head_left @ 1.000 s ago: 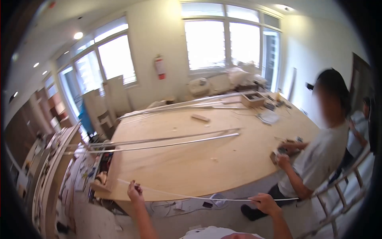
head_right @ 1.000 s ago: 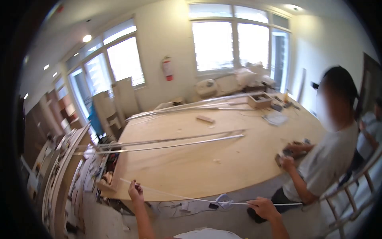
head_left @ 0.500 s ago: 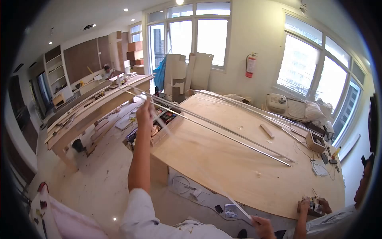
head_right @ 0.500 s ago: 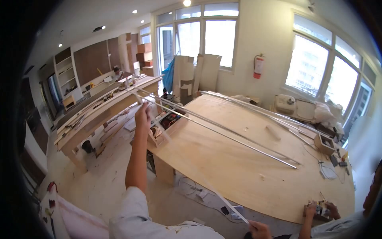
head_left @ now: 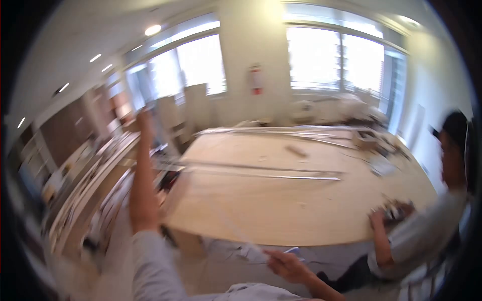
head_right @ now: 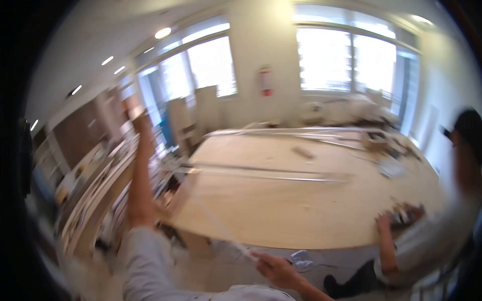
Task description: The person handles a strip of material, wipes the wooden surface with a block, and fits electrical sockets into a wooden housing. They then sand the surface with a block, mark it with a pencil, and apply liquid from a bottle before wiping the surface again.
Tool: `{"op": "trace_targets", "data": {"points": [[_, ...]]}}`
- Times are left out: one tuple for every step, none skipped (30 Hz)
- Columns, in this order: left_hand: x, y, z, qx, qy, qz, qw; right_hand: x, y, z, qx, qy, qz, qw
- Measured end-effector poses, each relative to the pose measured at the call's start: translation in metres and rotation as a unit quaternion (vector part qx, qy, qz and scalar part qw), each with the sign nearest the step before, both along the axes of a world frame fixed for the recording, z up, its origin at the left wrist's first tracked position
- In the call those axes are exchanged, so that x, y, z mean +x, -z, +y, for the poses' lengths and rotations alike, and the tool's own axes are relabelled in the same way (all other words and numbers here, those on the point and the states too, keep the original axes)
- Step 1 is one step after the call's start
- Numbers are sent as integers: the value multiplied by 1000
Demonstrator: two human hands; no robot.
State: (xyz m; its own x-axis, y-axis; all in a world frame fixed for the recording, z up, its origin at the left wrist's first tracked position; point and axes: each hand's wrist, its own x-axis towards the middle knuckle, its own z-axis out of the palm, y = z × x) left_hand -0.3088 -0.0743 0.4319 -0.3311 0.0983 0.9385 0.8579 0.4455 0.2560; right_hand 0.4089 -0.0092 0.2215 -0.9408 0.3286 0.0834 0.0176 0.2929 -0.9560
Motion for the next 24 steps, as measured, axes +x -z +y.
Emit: {"op": "trace_targets", "data": {"points": [[9,-17,-1,19,21,-40,999,1,3,0,9,-3,7,1000],[22,-34,5,61,66,-100,991,3,4,-3,17,-3,14,1000],[47,-52,11,113,126,-178,969,8,-5,-3,4,1,30,1000],[67,-61,18,171,190,-260,931,14,-12,-2,-8,-4,46,999],[95,-67,24,205,240,-309,897,24,-9,2,-17,7,58,998],[118,-70,27,229,283,-333,870,29,-3,6,-27,8,71,997],[133,-65,37,239,347,-324,847,33,4,9,-36,3,82,996],[147,-59,48,247,411,-317,818,38,12,10,-40,8,81,996],[165,-58,56,235,420,-328,813,37,17,4,-44,14,77,996],[183,-56,71,222,427,-339,809,41,23,7,-49,17,72,996],[197,-57,88,223,436,-338,804,46,30,8,-30,35,93,995],[212,-52,101,208,474,-339,786,49,38,8,-10,54,112,992],[246,-53,107,177,492,-345,779,51,46,6,10,74,130,989],[271,-53,123,145,514,-350,770,52,56,7,3,84,111,990],[275,-49,155,153,523,-270,794,51,65,8,-4,97,92,991],[298,-54,173,112,563,-279,770,54,69,10,-12,115,74,991],[341,-60,183,74,578,-245,775,59,66,9,-63,121,94,986],[394,-63,190,38,590,-209,779,64,65,10,-106,155,110,976],[448,-62,199,17,623,-190,759,67,66,9,-149,184,128,963],[498,-66,201,-3,648,-169,743,71,65,6,-192,205,148,948],[529,-74,207,-18,664,-147,733,75,59,-1,-247,250,172,920],[546,-78,230,-60,742,-159,649,78,63,-1,-200,314,183,910],[570,-76,252,-83,774,-182,600,82,74,1,-155,355,187,902],[595,-75,271,-107,801,-209,550,83,81,-1,-112,375,190,901]]}}
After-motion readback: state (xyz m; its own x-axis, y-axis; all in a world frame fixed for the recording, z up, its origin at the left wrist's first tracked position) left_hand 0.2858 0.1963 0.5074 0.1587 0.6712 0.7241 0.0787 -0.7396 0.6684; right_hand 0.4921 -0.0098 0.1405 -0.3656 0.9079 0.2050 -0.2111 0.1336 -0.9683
